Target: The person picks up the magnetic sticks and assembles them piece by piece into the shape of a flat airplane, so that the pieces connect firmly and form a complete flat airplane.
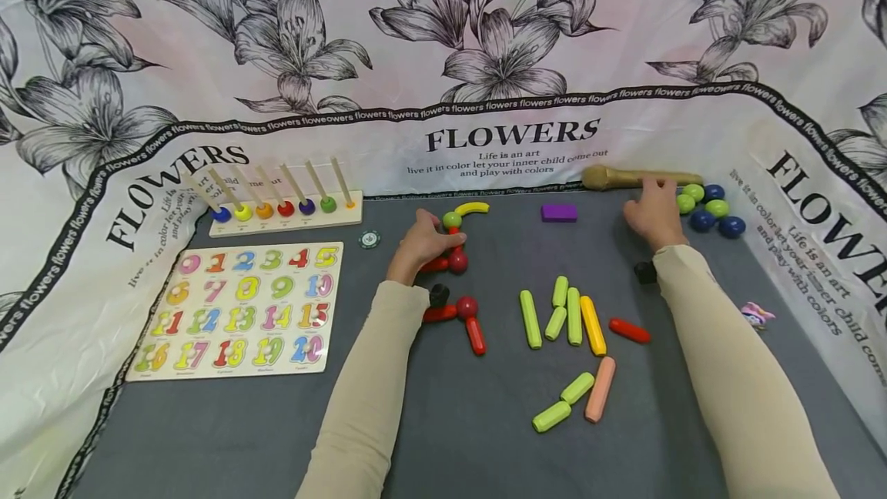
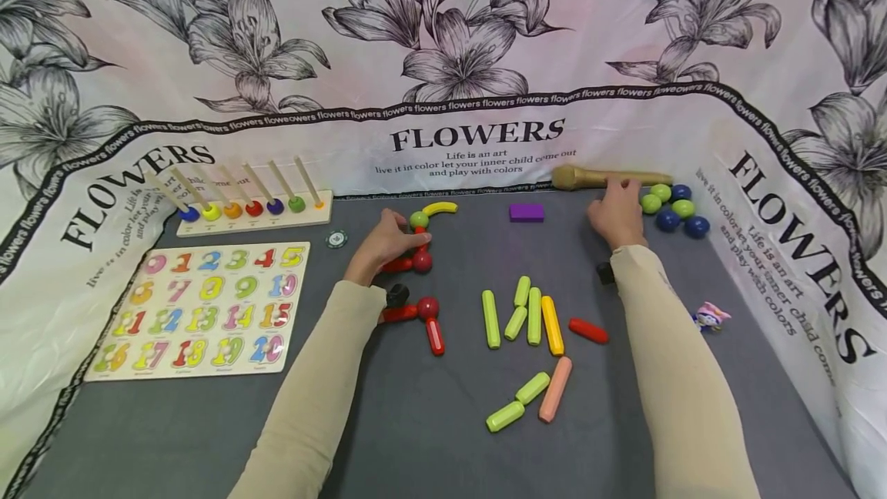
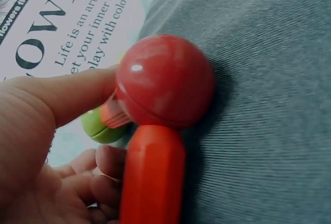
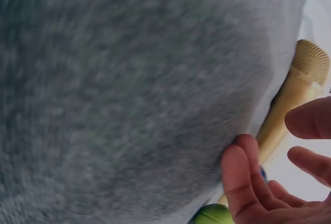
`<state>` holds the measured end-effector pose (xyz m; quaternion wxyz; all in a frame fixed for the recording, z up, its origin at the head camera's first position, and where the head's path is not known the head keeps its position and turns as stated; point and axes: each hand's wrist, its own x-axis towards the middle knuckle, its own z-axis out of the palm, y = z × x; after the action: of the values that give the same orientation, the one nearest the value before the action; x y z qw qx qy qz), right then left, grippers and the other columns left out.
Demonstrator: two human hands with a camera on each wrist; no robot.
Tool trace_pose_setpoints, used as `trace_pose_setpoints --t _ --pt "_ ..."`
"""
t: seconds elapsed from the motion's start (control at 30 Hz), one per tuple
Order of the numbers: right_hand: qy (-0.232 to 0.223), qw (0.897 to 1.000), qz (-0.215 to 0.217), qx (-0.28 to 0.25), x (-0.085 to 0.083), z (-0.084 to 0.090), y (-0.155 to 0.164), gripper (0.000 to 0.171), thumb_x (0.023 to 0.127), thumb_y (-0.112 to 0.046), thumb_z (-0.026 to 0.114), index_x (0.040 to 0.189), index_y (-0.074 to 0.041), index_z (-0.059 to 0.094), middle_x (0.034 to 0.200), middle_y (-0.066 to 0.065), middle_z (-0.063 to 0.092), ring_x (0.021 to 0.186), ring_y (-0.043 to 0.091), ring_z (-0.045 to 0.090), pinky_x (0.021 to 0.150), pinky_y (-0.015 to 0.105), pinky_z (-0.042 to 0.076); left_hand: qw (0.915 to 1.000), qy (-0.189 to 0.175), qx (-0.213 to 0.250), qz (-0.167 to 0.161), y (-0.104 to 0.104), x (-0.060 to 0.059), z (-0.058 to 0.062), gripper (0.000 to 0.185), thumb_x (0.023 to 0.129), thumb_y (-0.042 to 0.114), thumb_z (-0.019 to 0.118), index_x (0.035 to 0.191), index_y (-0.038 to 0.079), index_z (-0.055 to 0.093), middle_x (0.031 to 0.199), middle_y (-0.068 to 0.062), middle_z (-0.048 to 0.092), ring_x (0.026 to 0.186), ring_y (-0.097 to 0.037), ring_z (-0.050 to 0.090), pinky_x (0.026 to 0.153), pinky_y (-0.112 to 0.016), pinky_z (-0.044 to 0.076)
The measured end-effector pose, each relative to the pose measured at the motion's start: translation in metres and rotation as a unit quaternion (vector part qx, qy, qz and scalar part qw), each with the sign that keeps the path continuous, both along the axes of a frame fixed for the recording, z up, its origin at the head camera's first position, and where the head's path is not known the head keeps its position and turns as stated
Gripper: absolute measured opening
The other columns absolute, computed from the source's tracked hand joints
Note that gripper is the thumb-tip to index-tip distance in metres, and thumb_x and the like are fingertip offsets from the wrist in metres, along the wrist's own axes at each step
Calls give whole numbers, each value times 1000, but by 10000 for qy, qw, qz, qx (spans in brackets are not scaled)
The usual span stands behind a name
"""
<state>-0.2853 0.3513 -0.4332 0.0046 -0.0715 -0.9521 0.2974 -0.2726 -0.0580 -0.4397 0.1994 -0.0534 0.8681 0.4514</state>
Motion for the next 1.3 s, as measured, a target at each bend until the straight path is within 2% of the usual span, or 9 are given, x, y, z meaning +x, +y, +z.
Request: trace_pose_setpoints --t 0.17,0.37,0.6,0.67,0.77,0.87,1.0,1.1,1.3 --pt "16 9999 -136 55 4 -9 5 60 99 -6 41 153 19 34 154 49 16 138 66 29 109 72 30 9993 226 289 -78 3 -4 3 78 101 40 74 160 11 31 156 -24 47 137 -38 50 115 -53 38" --pt "114 9998 -136 -91 4 -15 3 57 96 -1 41 148 22 39 148 50 25 139 64 28 110 71 30 9935 688 -678 -599 8 -13 1 70 103 43 68 160 13 43 154 -24 45 137 -43 48 113 -64 28" --pt "107 9992 -125 -351 3 -18 1 60 94 1 44 152 20 39 147 50 35 142 65 29 112 71 28 9878 768 -1237 -557 13 -18 2 57 105 41 64 155 17 52 145 -23 47 128 -42 50 107 -63 28" --pt "231 9991 -145 -325 3 -20 2 61 94 1 46 153 17 41 130 49 46 122 63 44 99 66 39 9863 760 -1368 -518 15 -18 2 55 106 41 62 156 19 52 146 -23 45 129 -42 49 107 -63 27" --pt "504 9978 -197 -373 3 -22 2 62 94 3 46 154 16 41 118 47 50 96 52 45 83 59 38 9856 693 -1483 -434 20 -19 2 53 107 41 61 156 21 52 148 -23 43 131 -42 47 107 -62 26" --pt "846 9934 -521 -572 4 -20 5 61 96 1 46 155 14 42 130 46 49 108 54 48 93 60 41 9860 600 -1520 -342 25 -21 1 51 109 40 59 156 23 51 150 -23 41 133 -42 45 107 -61 25" --pt "1012 9850 -1101 -861 6 -17 15 60 99 0 40 158 11 40 158 40 29 143 58 33 119 65 26 9858 555 -1558 -290 31 -22 0 48 110 40 58 155 25 52 148 -22 41 133 -42 45 107 -62 24" --pt "716 9873 -1196 -761 10 -14 25 64 95 3 38 159 11 38 159 40 23 141 61 32 117 67 28 9853 595 -1572 -310 34 -21 -2 47 109 41 59 153 26 54 147 -22 42 131 -42 46 106 -62 25" --pt "325 9921 -1159 -355 12 -14 34 61 92 3 47 151 18 43 148 47 30 134 62 35 112 68 30 9856 663 -1523 -310 36 -22 -4 46 109 41 59 152 26 55 146 -23 43 129 -42 47 105 -62 26"
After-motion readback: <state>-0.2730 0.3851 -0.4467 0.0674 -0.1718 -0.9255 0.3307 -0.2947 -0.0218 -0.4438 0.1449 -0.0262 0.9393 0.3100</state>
